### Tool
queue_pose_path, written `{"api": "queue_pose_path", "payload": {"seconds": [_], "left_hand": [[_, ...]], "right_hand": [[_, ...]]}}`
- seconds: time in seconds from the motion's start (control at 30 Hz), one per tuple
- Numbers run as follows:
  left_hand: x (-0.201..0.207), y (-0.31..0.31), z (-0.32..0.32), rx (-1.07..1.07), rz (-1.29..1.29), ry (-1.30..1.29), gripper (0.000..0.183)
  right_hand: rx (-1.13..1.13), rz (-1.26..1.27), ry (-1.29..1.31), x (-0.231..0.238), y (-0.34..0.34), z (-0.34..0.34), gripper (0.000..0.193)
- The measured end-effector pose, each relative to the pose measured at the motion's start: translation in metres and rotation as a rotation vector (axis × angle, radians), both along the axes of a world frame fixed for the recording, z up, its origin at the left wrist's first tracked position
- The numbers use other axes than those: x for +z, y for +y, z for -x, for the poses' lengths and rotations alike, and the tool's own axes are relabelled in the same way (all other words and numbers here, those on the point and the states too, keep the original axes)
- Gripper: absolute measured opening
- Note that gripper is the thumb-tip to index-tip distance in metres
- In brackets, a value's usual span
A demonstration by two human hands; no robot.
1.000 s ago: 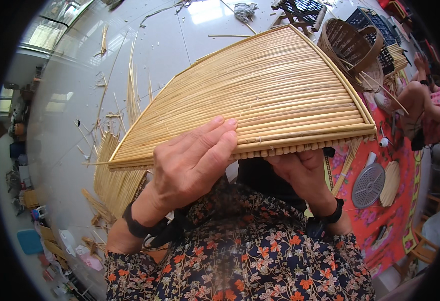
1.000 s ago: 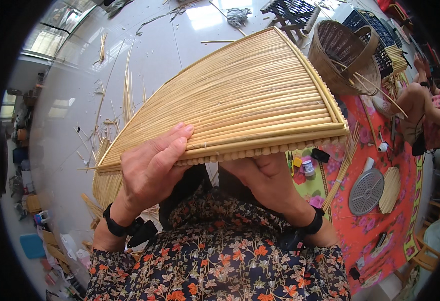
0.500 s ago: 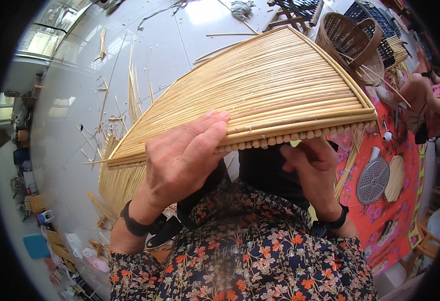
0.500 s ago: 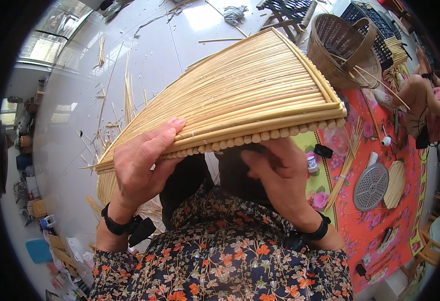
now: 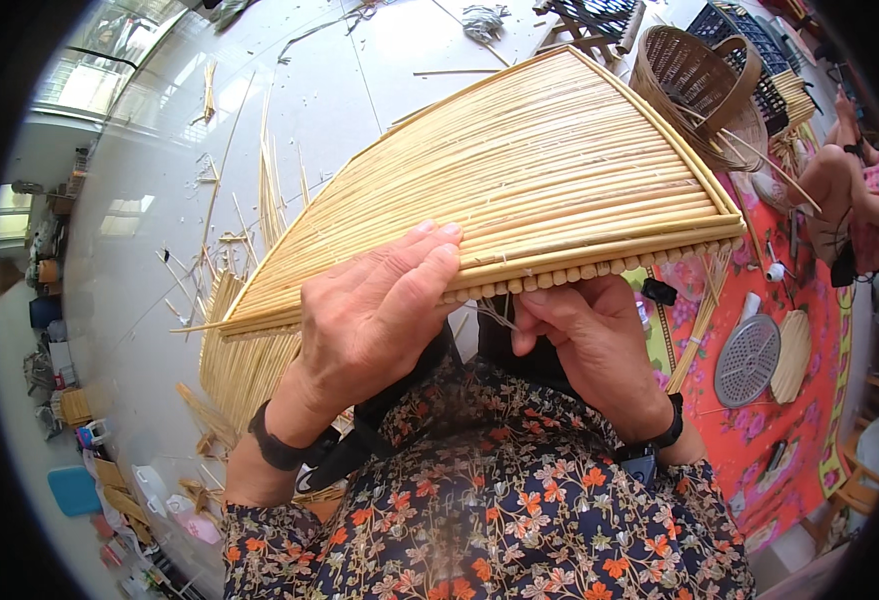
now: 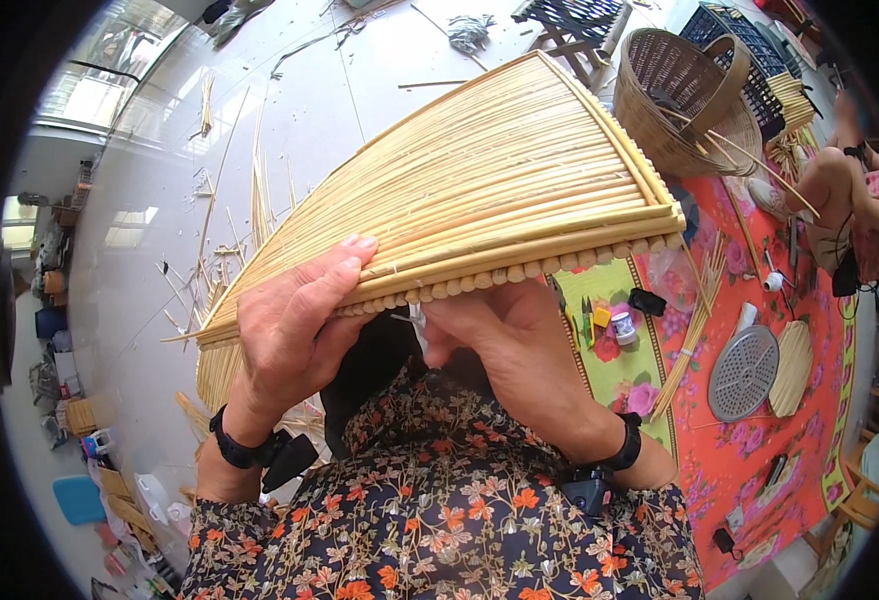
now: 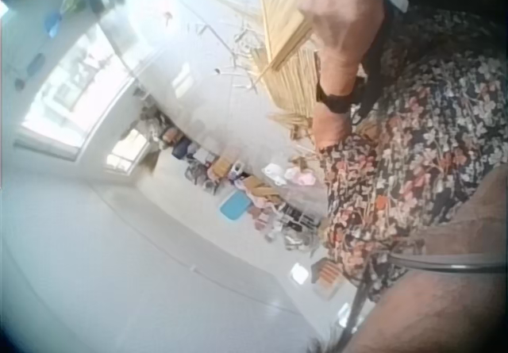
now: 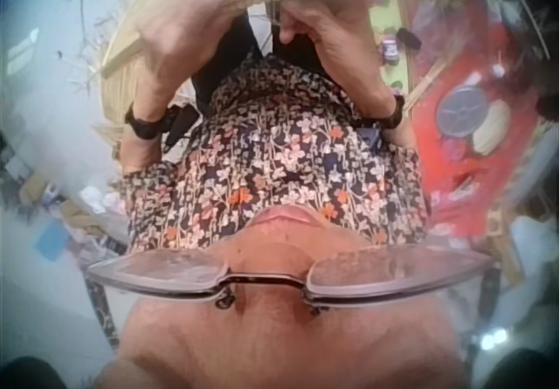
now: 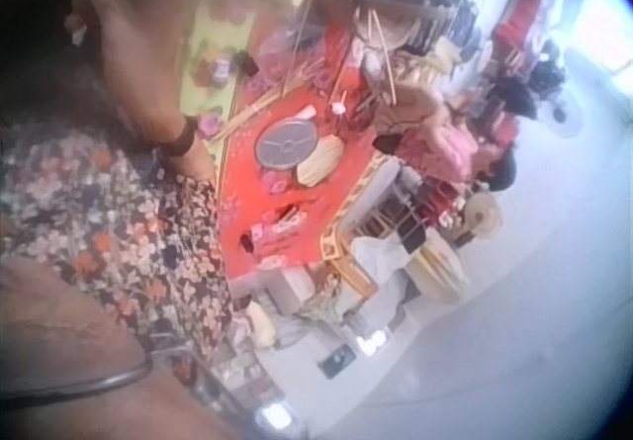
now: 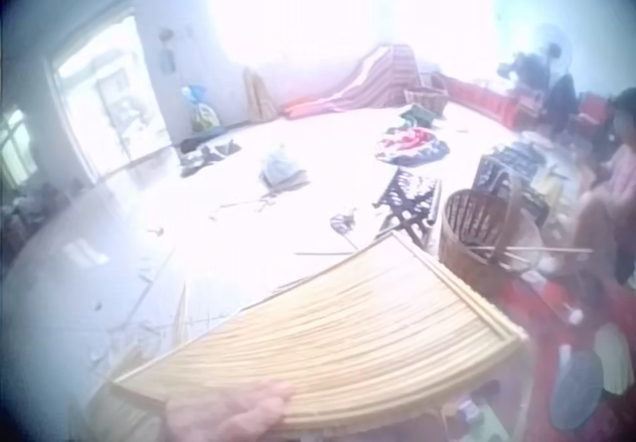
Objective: The person weaves a semi-circular bamboo basket by threading a white string through the ends of bamboo strips. They hold the basket with both hands, pull the string through, and adjust the alignment of the strips repeatedly.
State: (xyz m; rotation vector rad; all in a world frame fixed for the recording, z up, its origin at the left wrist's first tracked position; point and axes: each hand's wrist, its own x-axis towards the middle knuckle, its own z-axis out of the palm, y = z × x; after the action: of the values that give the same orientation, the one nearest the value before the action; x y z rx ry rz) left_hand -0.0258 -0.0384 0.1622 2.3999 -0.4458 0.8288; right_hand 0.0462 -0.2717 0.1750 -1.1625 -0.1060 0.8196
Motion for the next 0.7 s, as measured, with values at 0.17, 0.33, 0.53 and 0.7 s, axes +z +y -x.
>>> {"api": "queue_pose_path", "payload": {"seconds": [0.17, 0.33, 0.53, 0.7], "left_hand": [[-0.002, 0.003, 0.006, -0.027, -0.034, 0.052, 0.048], [-0.003, 0.001, 0.007, -0.009, -0.05, 0.03, 0.041], [-0.003, -0.003, 0.005, 0.034, -0.055, -0.004, 0.026], [-0.006, -0.001, 0.007, 0.046, -0.06, -0.015, 0.027]], "right_hand": [[0.039, 0.151, 0.092, 0.004, 0.0, -0.004, 0.02], [0.152, 0.171, 0.112, 0.016, -0.01, -0.024, 0.027], [0.186, 0.178, 0.251, 0.015, -0.008, -0.029, 0.022], [0.191, 0.125, 0.106, 0.007, -0.008, -0.026, 0.013]]}}
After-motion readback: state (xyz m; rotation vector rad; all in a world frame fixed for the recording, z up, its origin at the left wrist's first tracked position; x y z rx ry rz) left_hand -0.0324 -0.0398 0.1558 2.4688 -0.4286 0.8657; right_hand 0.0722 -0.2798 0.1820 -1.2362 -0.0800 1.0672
